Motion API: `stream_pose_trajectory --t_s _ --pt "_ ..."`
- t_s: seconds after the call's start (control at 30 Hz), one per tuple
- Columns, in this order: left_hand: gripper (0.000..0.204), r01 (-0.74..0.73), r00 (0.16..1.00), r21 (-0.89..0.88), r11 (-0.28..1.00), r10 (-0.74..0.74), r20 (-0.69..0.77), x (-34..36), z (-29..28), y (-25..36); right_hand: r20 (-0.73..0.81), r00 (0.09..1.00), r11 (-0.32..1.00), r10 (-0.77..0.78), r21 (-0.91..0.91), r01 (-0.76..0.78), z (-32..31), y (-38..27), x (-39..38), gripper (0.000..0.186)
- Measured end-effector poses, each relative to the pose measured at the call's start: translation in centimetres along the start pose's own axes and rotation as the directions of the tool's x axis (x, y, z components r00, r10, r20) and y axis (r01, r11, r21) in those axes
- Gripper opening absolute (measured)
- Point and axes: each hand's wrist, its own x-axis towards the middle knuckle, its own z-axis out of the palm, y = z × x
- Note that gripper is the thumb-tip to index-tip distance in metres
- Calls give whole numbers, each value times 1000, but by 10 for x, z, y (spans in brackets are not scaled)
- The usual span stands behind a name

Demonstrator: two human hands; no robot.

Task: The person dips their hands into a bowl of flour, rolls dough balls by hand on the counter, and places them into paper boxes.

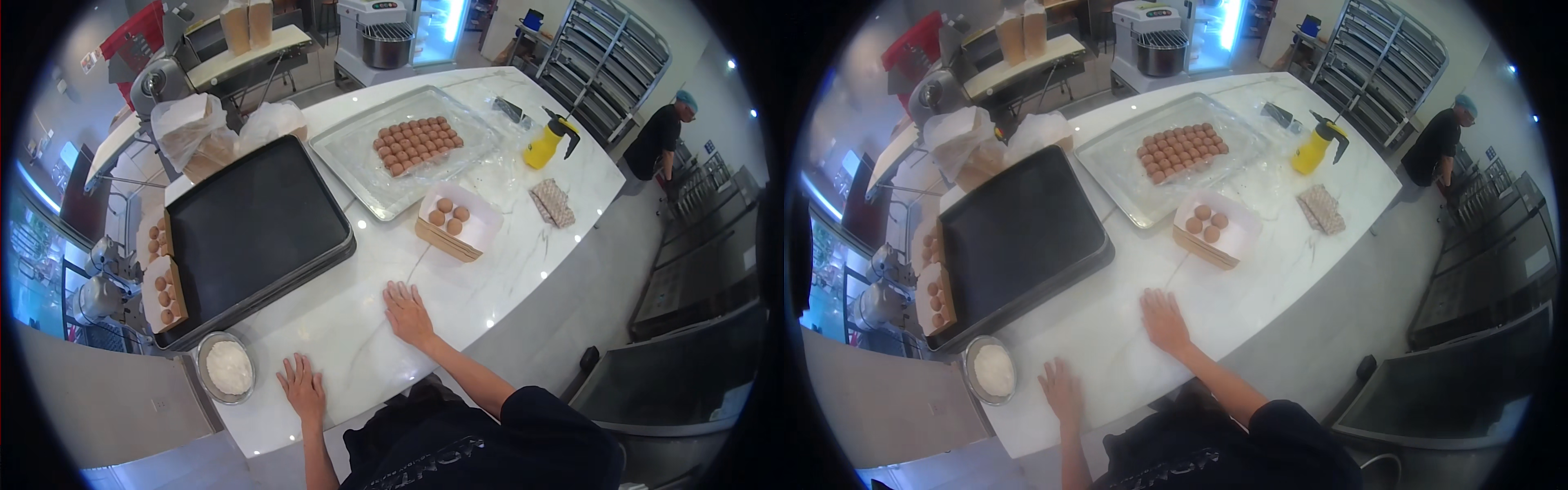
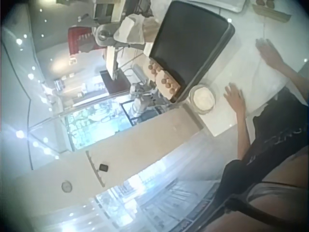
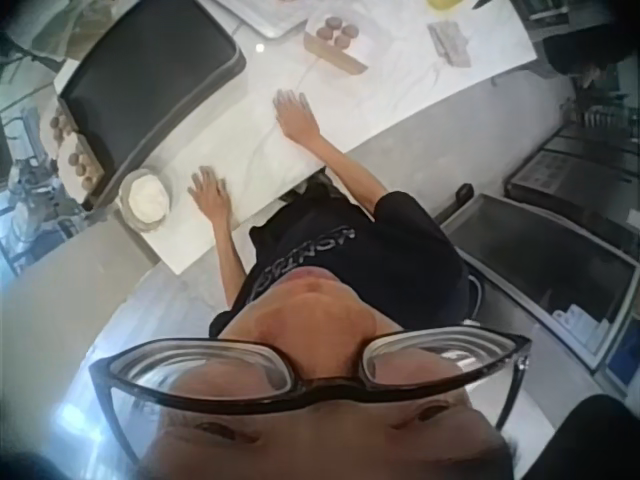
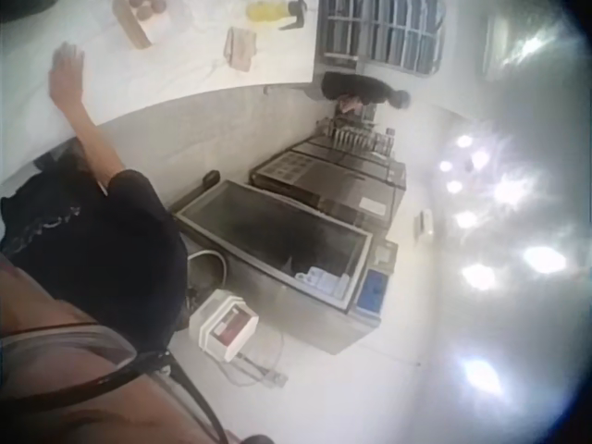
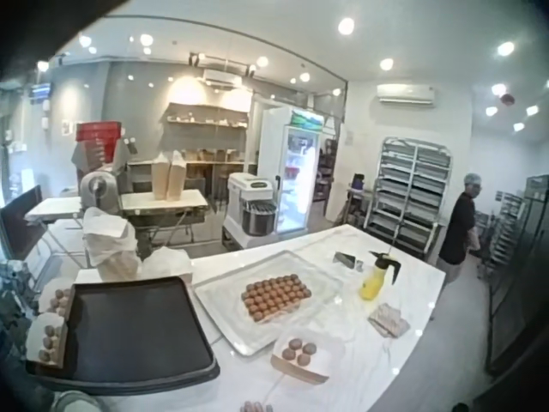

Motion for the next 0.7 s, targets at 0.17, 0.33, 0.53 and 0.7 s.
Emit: stream_pose_trajectory --t_s 0.17,0.33,0.53,0.7 --pt "47 -91 995 -91 992 94 34 -36 2 -24 40 998 998 -51 30 50 -13 4 -61 51" --pt "48 -23 999 28 999 23 29 -21 0 -31 58 998 997 8 -80 -4 -32 18 -58 50" --pt "48 25 999 9 1000 -24 -31 14 13 -10 7 997 994 79 -78 -79 -7 15 -9 53" --pt "46 -50 998 -95 994 53 39 -3 -2 5 100 994 985 34 -173 -17 5 -7 -38 55"
